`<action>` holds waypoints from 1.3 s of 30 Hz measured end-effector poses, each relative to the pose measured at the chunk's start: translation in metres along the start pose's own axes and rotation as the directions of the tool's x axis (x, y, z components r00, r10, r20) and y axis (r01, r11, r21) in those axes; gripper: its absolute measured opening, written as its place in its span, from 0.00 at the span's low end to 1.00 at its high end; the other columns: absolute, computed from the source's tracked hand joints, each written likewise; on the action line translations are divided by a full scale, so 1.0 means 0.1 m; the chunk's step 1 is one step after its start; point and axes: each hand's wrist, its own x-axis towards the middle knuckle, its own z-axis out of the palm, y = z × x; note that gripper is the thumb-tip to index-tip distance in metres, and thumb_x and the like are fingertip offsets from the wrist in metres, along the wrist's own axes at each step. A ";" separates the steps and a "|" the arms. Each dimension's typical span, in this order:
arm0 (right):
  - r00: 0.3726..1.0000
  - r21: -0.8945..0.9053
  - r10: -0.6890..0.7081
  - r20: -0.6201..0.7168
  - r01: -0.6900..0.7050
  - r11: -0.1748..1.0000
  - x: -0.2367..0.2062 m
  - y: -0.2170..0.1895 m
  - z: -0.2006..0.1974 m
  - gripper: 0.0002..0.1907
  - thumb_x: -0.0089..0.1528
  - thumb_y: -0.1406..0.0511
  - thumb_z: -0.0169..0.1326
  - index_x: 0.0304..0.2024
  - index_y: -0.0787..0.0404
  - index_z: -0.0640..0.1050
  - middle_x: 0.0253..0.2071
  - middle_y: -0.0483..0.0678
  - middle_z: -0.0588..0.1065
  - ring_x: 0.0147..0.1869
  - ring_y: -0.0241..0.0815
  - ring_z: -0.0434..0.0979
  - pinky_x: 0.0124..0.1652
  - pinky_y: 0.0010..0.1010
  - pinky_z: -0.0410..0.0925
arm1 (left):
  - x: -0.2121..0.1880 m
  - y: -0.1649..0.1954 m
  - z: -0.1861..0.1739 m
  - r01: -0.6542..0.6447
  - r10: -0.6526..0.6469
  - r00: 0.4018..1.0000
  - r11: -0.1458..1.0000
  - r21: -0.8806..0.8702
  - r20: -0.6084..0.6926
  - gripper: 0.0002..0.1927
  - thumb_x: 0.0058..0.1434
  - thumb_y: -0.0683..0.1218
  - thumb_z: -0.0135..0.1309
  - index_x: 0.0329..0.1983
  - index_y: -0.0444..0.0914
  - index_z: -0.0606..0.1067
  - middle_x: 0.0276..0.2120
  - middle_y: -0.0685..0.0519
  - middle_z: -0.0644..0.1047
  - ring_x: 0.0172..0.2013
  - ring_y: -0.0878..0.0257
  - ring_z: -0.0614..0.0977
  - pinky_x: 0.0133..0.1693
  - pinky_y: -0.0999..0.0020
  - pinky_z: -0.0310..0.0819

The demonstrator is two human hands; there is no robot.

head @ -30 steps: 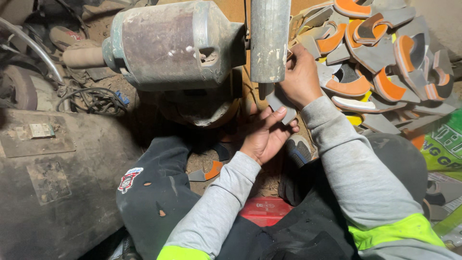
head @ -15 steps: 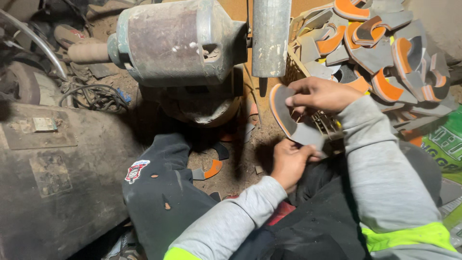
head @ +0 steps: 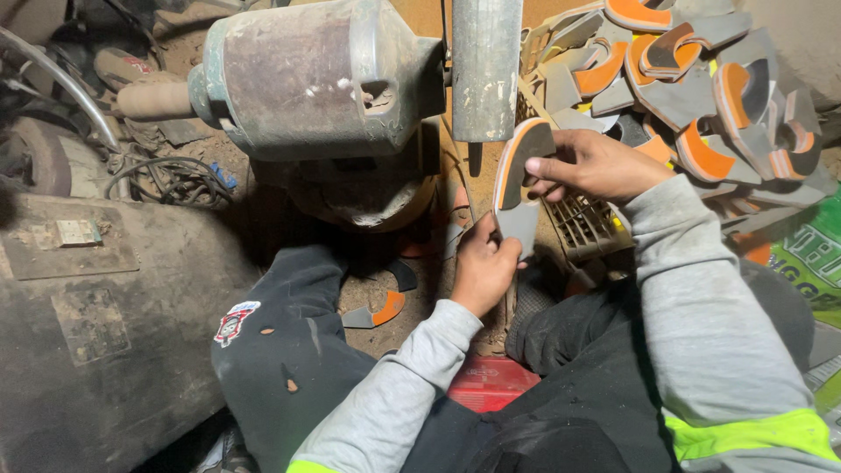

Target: The person sits on the floor and uses a bench grinder to smooth the edges of curved shoe sole pieces. They handle each piece by hand, pressing it against the rotating wheel, then place the finished pieces into a nearby crate.

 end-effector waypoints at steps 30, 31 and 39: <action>0.785 -0.271 -0.488 -0.382 0.410 0.871 0.51 -0.01 0.38 0.20 0.67 0.64 0.58 0.55 0.69 0.68 0.37 0.47 0.74 0.36 0.32 0.69 0.36 0.27 0.67 | 0.19 0.10 0.07 0.236 0.029 0.930 0.718 -0.655 0.367 0.14 0.71 0.41 0.53 0.57 0.33 0.71 0.49 0.46 0.78 0.49 0.55 0.81 0.52 0.56 0.76; 0.799 -0.291 -0.497 -0.337 0.414 0.863 0.45 -0.03 0.35 0.21 0.67 0.64 0.58 0.57 0.69 0.69 0.37 0.47 0.73 0.36 0.33 0.68 0.36 0.28 0.67 | 0.15 0.06 0.12 0.252 0.018 0.925 0.720 -0.646 0.380 0.14 0.71 0.42 0.53 0.57 0.32 0.72 0.49 0.46 0.79 0.49 0.54 0.81 0.52 0.56 0.76; 0.938 -0.200 -0.222 0.265 0.279 0.939 -0.10 -0.21 0.12 0.26 0.60 0.56 0.61 0.56 0.64 0.75 0.42 0.46 0.79 0.46 0.37 0.76 0.45 0.30 0.70 | -0.30 -0.12 0.70 0.227 -0.161 0.959 0.930 -0.289 0.234 0.12 0.73 0.47 0.53 0.50 0.33 0.77 0.44 0.45 0.80 0.42 0.54 0.83 0.44 0.56 0.80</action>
